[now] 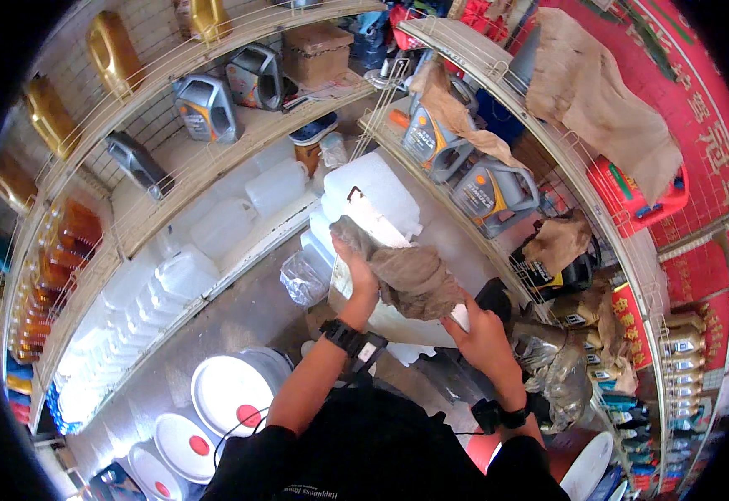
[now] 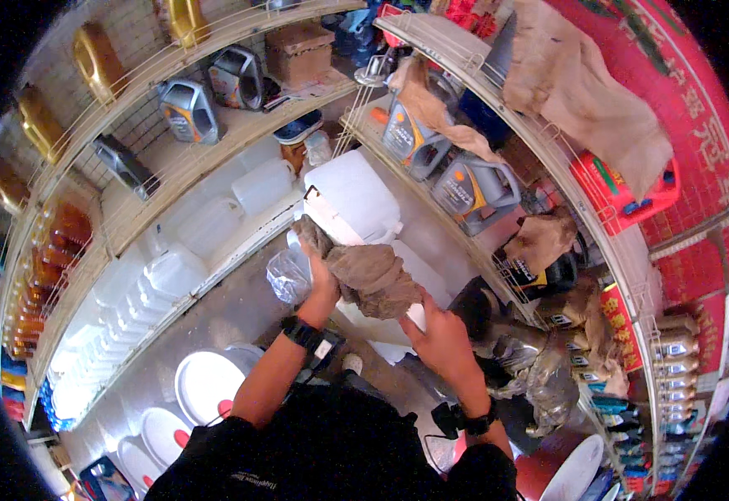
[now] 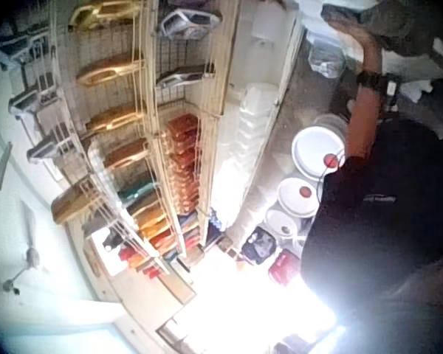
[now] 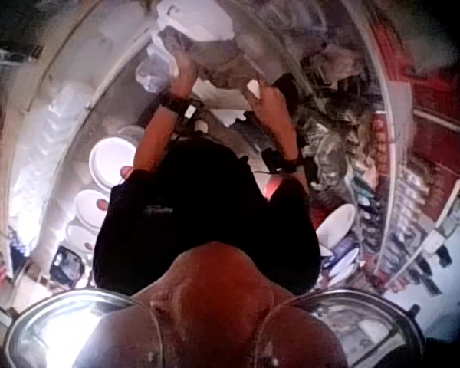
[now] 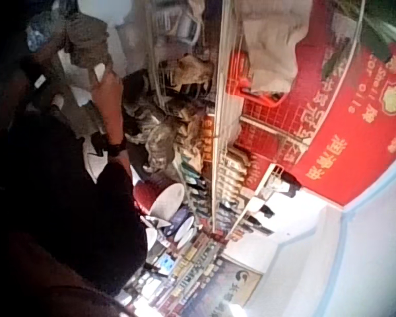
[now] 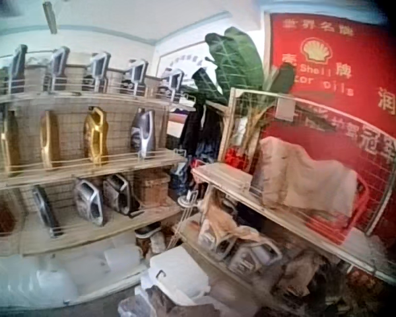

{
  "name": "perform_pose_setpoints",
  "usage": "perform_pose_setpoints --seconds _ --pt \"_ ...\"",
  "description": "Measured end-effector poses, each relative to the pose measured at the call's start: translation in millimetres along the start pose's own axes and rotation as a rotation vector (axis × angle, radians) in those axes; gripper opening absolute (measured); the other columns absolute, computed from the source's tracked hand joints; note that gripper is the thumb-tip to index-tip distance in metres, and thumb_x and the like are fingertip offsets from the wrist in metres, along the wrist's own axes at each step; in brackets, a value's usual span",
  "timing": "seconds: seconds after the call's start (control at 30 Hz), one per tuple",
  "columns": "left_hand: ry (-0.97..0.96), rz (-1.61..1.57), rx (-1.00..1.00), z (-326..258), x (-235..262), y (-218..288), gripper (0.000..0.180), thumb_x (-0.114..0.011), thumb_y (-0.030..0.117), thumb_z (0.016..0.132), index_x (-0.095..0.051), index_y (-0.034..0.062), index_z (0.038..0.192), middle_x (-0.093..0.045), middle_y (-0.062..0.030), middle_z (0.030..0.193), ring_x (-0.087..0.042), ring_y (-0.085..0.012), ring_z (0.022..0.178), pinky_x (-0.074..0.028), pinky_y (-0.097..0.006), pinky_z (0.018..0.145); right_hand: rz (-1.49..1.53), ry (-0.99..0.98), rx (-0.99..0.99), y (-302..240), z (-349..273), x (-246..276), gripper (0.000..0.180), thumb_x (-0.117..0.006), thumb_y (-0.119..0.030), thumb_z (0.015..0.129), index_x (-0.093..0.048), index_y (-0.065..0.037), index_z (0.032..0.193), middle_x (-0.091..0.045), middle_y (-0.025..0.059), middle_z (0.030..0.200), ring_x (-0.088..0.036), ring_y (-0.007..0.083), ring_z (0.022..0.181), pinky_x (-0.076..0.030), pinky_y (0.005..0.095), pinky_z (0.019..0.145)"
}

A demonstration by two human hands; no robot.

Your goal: The person wipes a white perforated shelf board with a cloth, cleaning both sides and edges. They repeatedly turn the board over and wipe different sections, then place it back on the shelf.

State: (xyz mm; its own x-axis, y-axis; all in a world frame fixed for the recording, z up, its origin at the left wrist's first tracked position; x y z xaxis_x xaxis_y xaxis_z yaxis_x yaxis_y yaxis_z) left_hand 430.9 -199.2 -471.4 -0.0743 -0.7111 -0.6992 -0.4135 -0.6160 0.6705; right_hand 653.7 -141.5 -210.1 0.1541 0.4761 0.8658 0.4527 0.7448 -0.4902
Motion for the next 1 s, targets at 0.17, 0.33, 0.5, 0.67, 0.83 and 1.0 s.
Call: perform_pose_setpoints --seconds 0.17,0.33,0.5,0.67,0.83,1.0 --pt "-0.088 0.570 -0.550 -67 -75 52 0.064 -0.037 0.028 0.096 -0.009 0.0035 0.148 -0.012 -0.0140 0.153 -0.011 -0.0268 0.141 -0.007 -0.036 0.115 -0.015 0.008 0.052 19 -13 1 0.051 -0.065 -0.026 0.083 -0.049 0.005 0.121 -0.062 0.0270 0.079 -0.062 0.0434 0.077 -0.049 0.0465 0.067" --pt "-0.171 0.714 -0.748 -94 -164 103 0.067 -0.044 0.029 0.092 -0.017 0.0016 0.146 -0.019 -0.0158 0.152 -0.017 -0.0270 0.141 -0.008 -0.039 0.114 0.020 -0.010 0.070 36 -19 -3 0.043 -0.063 -0.027 0.084 -0.053 0.009 0.104 -0.061 0.0277 0.074 -0.061 0.0442 0.073 -0.049 0.0479 0.065" --pt "-0.180 1.293 -0.845 -53 -94 47 0.062 -0.050 0.021 0.087 -0.028 0.0028 0.142 -0.032 -0.0180 0.144 -0.024 -0.0289 0.138 -0.004 -0.049 0.113 -0.044 -0.071 0.050 46 -13 10 0.051 -0.059 -0.033 0.086 -0.049 0.011 0.109 -0.062 0.0264 0.074 -0.061 0.0438 0.069 -0.049 0.0506 0.064" --pt "-0.085 1.383 -0.657 -45 -48 -1 0.060 -0.054 0.021 0.085 -0.033 0.0032 0.138 -0.038 -0.0181 0.137 -0.031 -0.0329 0.133 -0.008 -0.055 0.112 -0.056 -0.041 0.039 68 -12 16 0.052 -0.059 -0.032 0.086 -0.047 0.010 0.113 -0.062 0.0262 0.075 -0.061 0.0437 0.070 -0.049 0.0506 0.064" --pt "0.232 1.385 -0.498 -45 -38 -21 0.046 -0.045 0.016 0.091 -0.037 -0.0012 0.133 -0.037 -0.0218 0.133 -0.042 -0.0336 0.119 -0.035 -0.042 0.100 -0.034 -0.007 -0.010 67 0 24 0.044 -0.063 -0.029 0.085 -0.050 0.008 0.105 -0.061 0.0281 0.076 -0.060 0.0461 0.076 -0.047 0.0508 0.066" --pt "-0.150 0.233 0.044 -74 -81 -27 0.052 -0.032 0.039 0.096 -0.048 -0.0018 0.124 -0.042 -0.0152 0.133 -0.044 -0.0259 0.118 -0.036 -0.036 0.100 0.017 0.101 0.067 71 5 16 0.046 -0.063 -0.027 0.084 -0.050 0.009 0.109 -0.061 0.0285 0.075 -0.059 0.0471 0.073 -0.046 0.0514 0.065"
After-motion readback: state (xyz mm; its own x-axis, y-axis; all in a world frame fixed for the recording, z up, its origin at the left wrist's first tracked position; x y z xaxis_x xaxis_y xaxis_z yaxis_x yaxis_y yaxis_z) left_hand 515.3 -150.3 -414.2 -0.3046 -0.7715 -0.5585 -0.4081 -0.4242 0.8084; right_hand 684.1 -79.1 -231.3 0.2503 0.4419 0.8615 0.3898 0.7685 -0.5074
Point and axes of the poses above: each hand's wrist, its own z-axis towards the middle knuckle, its own x-axis out of the back of the hand, y = z × x, the point moved 5 cm from there along z, towards the middle knuckle
